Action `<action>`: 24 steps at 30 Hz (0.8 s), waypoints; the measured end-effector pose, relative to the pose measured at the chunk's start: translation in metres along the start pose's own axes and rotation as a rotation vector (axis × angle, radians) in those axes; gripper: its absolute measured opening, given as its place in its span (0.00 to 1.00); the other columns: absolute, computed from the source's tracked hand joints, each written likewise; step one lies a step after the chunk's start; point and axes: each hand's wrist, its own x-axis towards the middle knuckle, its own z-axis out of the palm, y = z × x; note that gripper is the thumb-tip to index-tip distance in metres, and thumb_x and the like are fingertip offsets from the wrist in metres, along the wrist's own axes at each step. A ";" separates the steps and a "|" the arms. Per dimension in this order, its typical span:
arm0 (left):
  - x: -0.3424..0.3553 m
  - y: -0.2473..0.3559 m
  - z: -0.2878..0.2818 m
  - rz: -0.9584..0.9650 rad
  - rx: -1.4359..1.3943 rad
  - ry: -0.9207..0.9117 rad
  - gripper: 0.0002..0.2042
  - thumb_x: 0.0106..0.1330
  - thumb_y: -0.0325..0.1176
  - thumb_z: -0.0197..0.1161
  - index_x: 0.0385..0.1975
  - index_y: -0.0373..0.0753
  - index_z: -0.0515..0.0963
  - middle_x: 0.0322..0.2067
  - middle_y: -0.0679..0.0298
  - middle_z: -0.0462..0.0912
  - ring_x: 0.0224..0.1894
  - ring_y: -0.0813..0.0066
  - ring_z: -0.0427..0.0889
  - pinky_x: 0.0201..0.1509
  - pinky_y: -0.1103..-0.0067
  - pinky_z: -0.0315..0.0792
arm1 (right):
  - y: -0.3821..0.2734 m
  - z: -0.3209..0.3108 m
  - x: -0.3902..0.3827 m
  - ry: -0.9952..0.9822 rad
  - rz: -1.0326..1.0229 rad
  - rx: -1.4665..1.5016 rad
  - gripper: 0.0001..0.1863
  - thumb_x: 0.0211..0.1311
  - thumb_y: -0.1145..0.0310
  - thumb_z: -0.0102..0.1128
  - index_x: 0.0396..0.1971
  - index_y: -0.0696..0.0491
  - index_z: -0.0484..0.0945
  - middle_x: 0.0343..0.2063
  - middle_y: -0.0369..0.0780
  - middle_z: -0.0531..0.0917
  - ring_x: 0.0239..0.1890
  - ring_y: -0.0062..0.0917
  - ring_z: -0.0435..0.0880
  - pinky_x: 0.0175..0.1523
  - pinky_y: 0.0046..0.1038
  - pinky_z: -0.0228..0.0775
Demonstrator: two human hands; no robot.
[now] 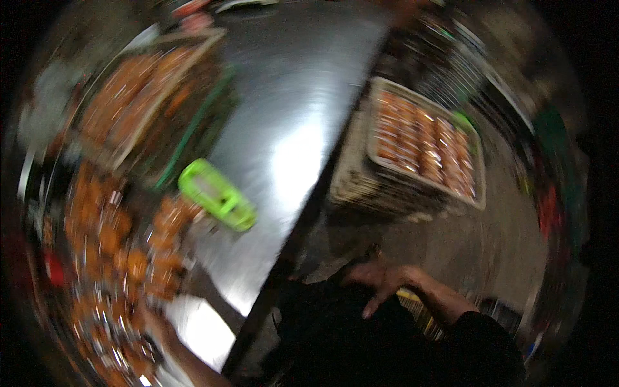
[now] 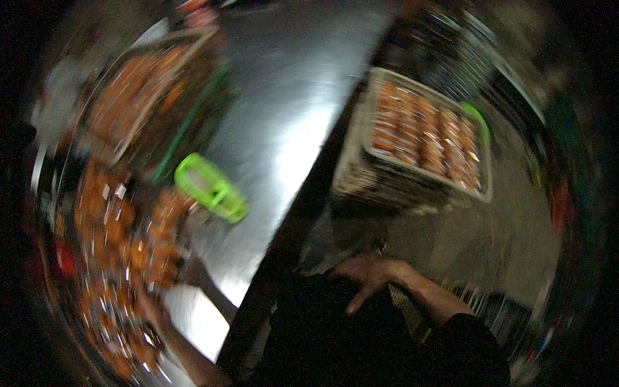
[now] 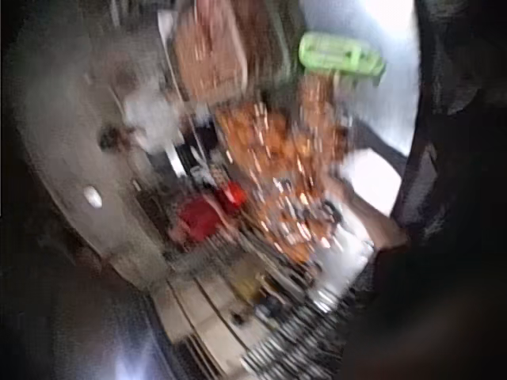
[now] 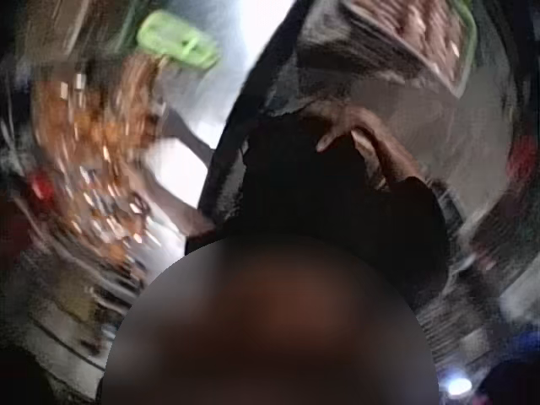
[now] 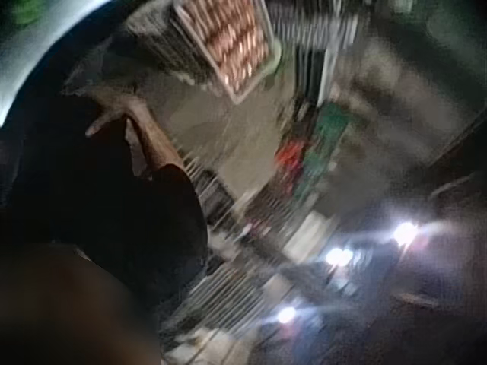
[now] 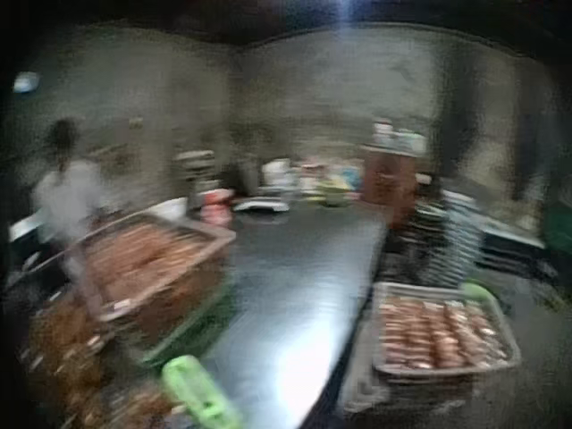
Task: The person wraps individual round baked items in clear plastic bags and seals them with a handheld tape dispenser. They place the sealed packages into plastic crates on the table. Other workers are visible in the background handling similar items.
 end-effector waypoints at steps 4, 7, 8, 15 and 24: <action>0.002 0.084 0.067 0.230 -0.021 0.272 0.25 0.69 0.46 0.53 0.60 0.36 0.69 0.53 0.54 0.77 0.50 0.60 0.77 0.49 0.70 0.75 | 0.155 0.111 -0.070 0.993 0.771 0.207 0.30 0.61 0.58 0.61 0.58 0.56 0.65 0.58 0.53 0.67 0.60 0.46 0.67 0.63 0.51 0.56; -0.009 0.131 0.177 0.635 0.102 0.217 0.25 0.69 0.46 0.54 0.59 0.36 0.69 0.53 0.54 0.77 0.50 0.60 0.77 0.48 0.70 0.75 | 0.253 0.205 -0.111 1.553 1.171 0.417 0.24 0.57 0.68 0.60 0.52 0.58 0.66 0.54 0.51 0.68 0.59 0.49 0.66 0.61 0.49 0.57; -0.019 0.140 0.223 0.774 0.149 0.170 0.25 0.69 0.47 0.55 0.59 0.36 0.70 0.53 0.55 0.77 0.50 0.61 0.77 0.48 0.70 0.75 | 0.280 0.235 -0.128 1.607 1.238 0.394 0.24 0.56 0.68 0.61 0.52 0.59 0.66 0.55 0.51 0.68 0.59 0.48 0.65 0.62 0.49 0.56; -0.268 0.104 0.567 1.076 0.354 -0.795 0.21 0.71 0.40 0.54 0.59 0.36 0.69 0.52 0.54 0.76 0.50 0.61 0.77 0.50 0.71 0.73 | 0.388 0.445 -0.294 1.709 2.419 0.208 0.41 0.59 0.42 0.57 0.64 0.55 0.60 0.70 0.49 0.53 0.72 0.49 0.46 0.72 0.55 0.33; -0.534 -0.027 0.743 1.457 1.138 -1.620 0.32 0.61 0.47 0.66 0.62 0.36 0.65 0.58 0.48 0.71 0.59 0.49 0.70 0.64 0.63 0.64 | 0.453 0.602 -0.355 1.432 2.423 0.468 0.22 0.56 0.50 0.64 0.44 0.50 0.79 0.27 0.45 0.83 0.29 0.44 0.81 0.34 0.42 0.70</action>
